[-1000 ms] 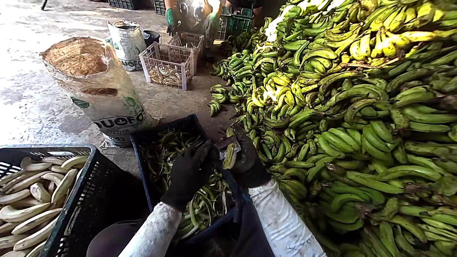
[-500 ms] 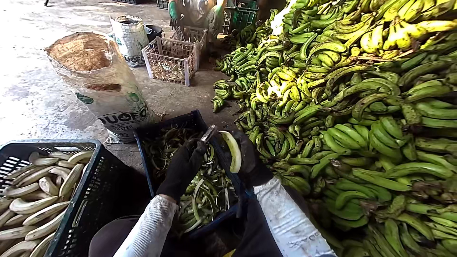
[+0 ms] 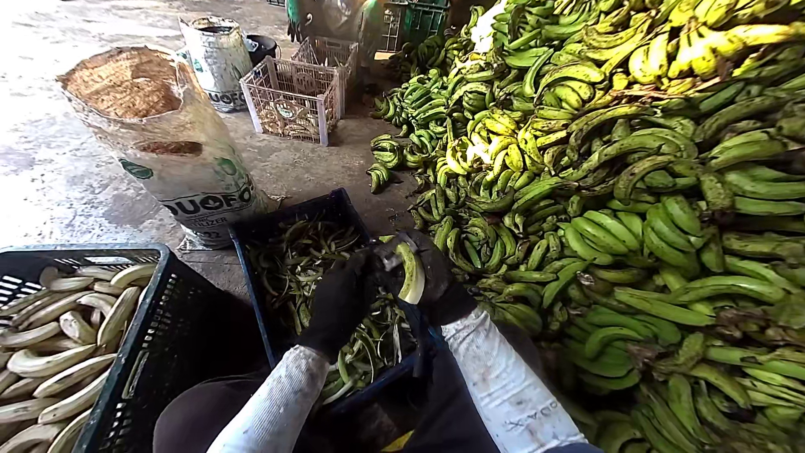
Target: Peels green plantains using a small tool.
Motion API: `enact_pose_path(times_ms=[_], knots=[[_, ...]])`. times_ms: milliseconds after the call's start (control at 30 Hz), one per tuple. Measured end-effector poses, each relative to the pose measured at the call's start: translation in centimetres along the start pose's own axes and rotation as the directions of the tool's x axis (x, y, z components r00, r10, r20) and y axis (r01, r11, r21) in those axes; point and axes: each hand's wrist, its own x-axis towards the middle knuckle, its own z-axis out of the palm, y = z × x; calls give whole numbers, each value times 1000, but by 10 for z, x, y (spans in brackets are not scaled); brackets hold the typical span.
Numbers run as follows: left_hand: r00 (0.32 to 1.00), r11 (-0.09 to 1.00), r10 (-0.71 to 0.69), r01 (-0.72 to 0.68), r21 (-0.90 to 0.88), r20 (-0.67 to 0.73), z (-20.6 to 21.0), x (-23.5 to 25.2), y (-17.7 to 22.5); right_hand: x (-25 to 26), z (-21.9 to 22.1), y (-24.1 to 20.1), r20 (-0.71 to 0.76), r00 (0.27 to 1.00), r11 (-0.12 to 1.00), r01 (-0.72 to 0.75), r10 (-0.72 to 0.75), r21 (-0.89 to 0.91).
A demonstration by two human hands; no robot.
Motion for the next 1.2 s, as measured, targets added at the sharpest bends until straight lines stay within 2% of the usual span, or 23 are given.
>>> enact_pose_path(times_ms=[100,133,200,267,367,467,533,600,667,700,767,833,900,967,1067,1133,1200], knots=[[978,955,-207,200,-217,-12,-9,8,-10,2,8,1,7,997,997,-80,80,-10],[967,933,-254,238,-269,-25,-13,9,-13,1,7,-1,17,995,995,-103,103,5],[966,918,-257,230,-322,-41,-23,9,-19,1,4,-5,-12,992,990,-127,128,61],[984,927,-177,156,-342,-31,-29,6,-24,1,-2,-11,-42,990,986,-126,131,113],[997,944,60,-39,-328,54,-30,-3,-26,1,-11,-19,-59,986,976,-143,154,161],[945,932,282,-228,-283,168,-22,-16,-18,3,-23,-15,-63,994,986,-75,86,149],[922,942,313,-271,-198,227,-15,-21,-7,3,-26,-12,-37,988,976,-144,152,163],[950,968,243,-225,-109,196,-7,-21,2,-7,-23,-5,-28,994,994,-102,103,41],[988,992,124,-126,19,91,0,-17,5,-17,-2,-6,-105,994,991,-38,25,-127],[997,996,54,-57,68,47,0,-13,5,-14,0,-3,-97,995,988,-40,25,-150],[995,992,-96,96,75,-6,-5,-3,-1,-1,-8,7,-9,996,996,-84,84,-20],[975,976,-216,215,-33,-58,-18,5,-9,1,-7,10,-9,996,995,-94,94,19],[962,972,-204,176,-158,-181,-33,6,-20,-2,-5,7,-88,993,997,-77,76,-10],[953,978,-141,91,-190,-268,-49,2,-32,-2,-6,6,-193,977,993,-101,89,-58],[925,962,-214,143,-233,-315,-75,-6,-43,-2,-12,15,-277,960,973,-110,51,-203],[920,952,-266,205,-225,-287,-88,-10,-55,5,-20,33,-320,947,955,-105,11,-277],[955,964,-265,260,-55,-135,-96,-28,-63,14,-34,63,-276,954,914,-3,-119,-405]])
